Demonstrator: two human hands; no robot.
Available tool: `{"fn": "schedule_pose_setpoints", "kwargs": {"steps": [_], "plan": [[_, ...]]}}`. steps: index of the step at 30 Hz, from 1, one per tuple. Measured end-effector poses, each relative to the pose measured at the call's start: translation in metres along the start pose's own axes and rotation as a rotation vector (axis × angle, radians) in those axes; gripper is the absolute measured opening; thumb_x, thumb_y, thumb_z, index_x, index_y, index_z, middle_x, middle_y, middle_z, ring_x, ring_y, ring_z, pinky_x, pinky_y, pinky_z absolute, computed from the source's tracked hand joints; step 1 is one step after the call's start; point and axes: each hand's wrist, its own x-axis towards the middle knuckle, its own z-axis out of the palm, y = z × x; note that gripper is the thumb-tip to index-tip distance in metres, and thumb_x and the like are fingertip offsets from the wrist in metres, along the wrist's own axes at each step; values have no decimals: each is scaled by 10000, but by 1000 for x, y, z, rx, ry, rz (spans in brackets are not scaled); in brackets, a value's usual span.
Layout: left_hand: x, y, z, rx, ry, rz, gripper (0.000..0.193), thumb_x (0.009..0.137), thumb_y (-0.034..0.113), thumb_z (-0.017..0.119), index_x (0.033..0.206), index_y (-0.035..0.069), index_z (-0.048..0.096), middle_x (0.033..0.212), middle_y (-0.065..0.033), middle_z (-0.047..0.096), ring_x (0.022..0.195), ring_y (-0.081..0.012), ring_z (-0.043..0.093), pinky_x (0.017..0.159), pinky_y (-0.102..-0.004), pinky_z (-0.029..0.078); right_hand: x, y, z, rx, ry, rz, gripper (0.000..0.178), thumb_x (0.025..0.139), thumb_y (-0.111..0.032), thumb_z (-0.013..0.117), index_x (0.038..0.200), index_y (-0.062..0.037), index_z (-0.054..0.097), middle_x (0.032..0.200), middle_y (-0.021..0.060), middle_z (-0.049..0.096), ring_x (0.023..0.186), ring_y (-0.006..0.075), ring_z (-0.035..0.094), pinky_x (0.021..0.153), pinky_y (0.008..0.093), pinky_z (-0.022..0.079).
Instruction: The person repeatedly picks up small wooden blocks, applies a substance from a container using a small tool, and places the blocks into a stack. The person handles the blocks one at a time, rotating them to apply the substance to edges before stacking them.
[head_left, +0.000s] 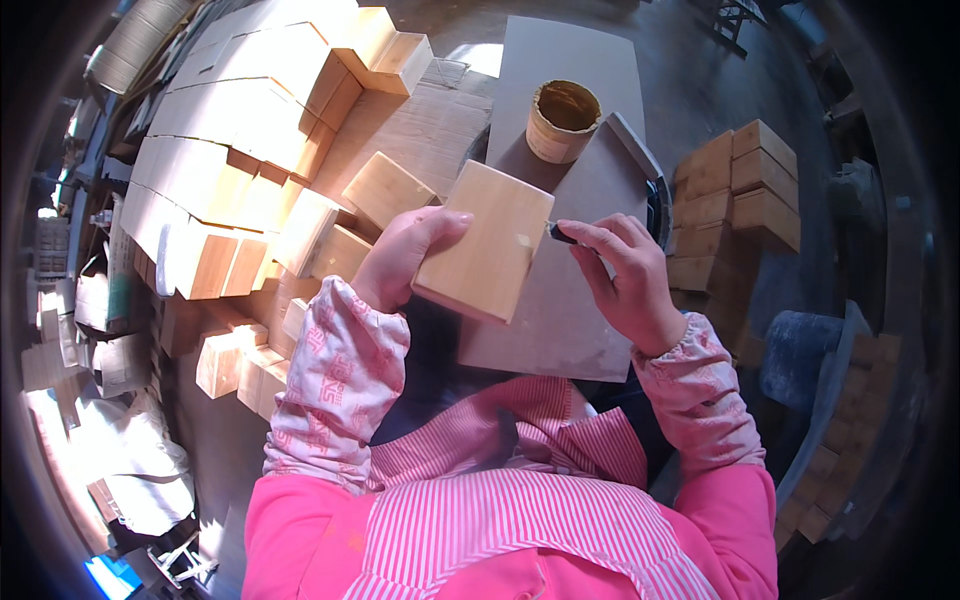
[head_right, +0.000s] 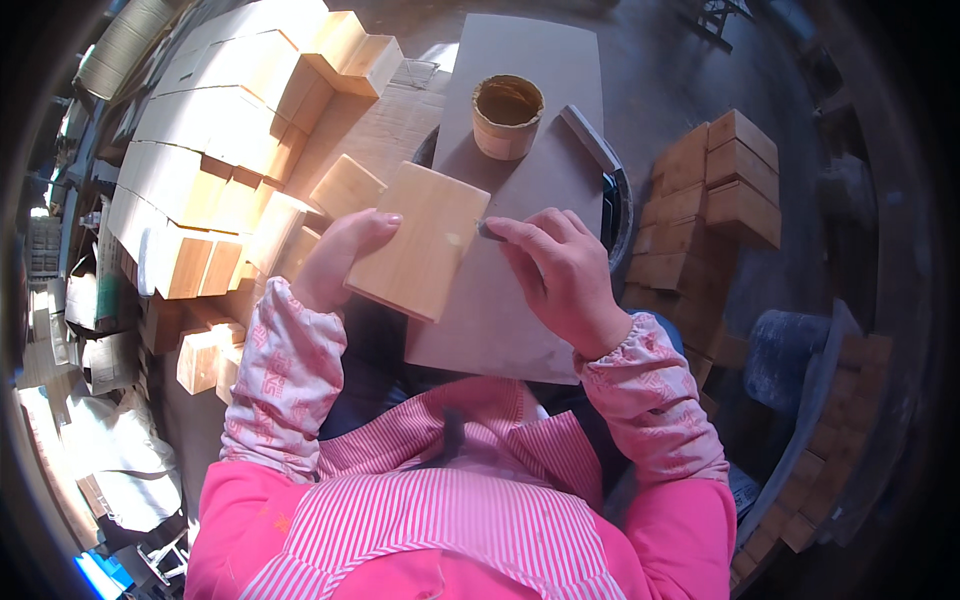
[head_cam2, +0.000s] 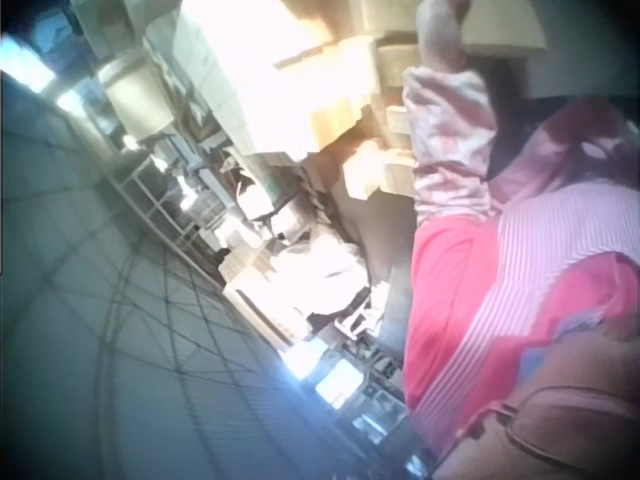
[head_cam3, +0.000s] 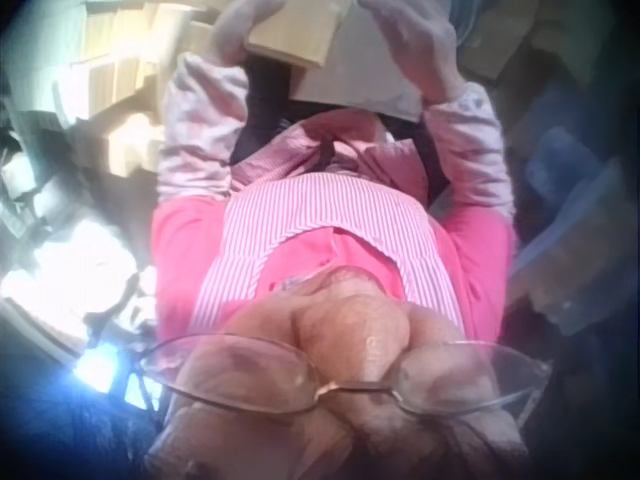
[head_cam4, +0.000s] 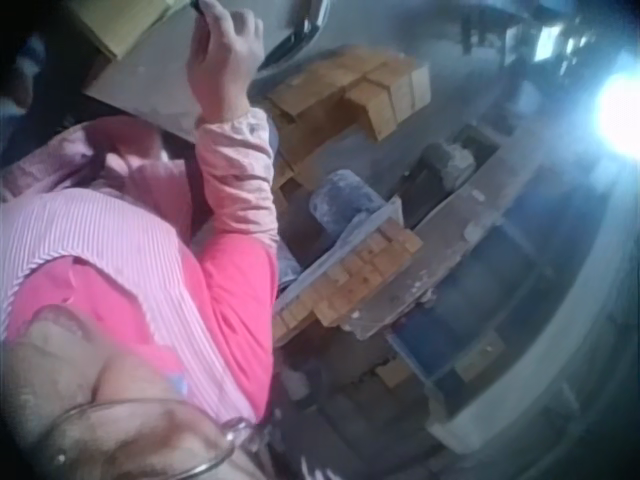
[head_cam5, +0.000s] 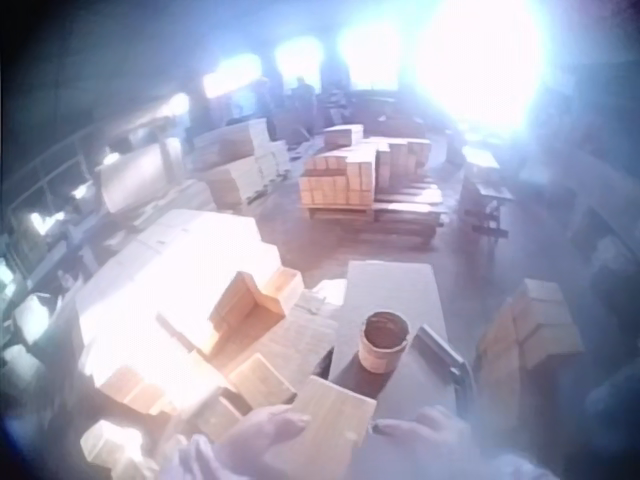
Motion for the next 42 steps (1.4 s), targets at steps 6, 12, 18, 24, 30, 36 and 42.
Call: {"fn": "schedule_pose_setpoints", "kwargs": {"steps": [6,12,18,24,30,36,42], "plan": [[4,3,-4,-4,4,-54,328,961,271,629,1155,8,658,1077,-50,692,970,-131,678,862,-272,532,19,2,-1,-29,-100,-78,242,896,-38,716,1121,-128,727,880,74,640,812,273,604,732,389,499],[5,2,-4,-33,10,-42,369,945,262,656,1150,-45,677,1021,-88,716,905,-157,694,818,-285,544,27,4,6,-12,-165,-104,243,900,-49,713,1122,-144,733,878,58,615,839,265,589,771,392,486],[4,2,-4,5,39,-34,374,930,270,674,1141,-39,688,1009,-78,713,895,-149,685,819,-282,538,33,6,0,-71,-179,-141,298,878,-17,729,1149,-141,738,886,57,627,839,265,598,751,389,482],[5,2,-6,29,-10,-43,356,946,268,652,1156,-19,660,1055,-75,700,932,-142,683,838,-274,535,37,-1,-6,-95,-242,-176,291,885,-20,725,1152,-135,740,887,54,623,844,258,591,771,385,474],[3,4,-3,22,16,-44,346,940,264,657,1139,-19,667,1052,-73,703,960,-147,678,861,-285,529,41,3,-6,-85,-242,-142,260,905,-58,707,1134,-178,742,917,45,632,891,248,595,809,378,461],[0,6,-3,103,12,-23,343,935,268,662,1128,-15,670,1057,-73,706,976,-147,677,870,-284,526,31,1,5,-38,-217,-91,254,912,-48,699,1129,-174,741,899,48,628,892,254,594,806,378,461],[3,3,-3,28,2,-20,385,926,284,687,1141,-35,682,1026,-76,713,914,-140,684,836,-273,533,36,-2,-6,-133,-232,-178,280,894,-31,720,1144,-155,736,891,41,619,855,250,581,777,383,448]]}}
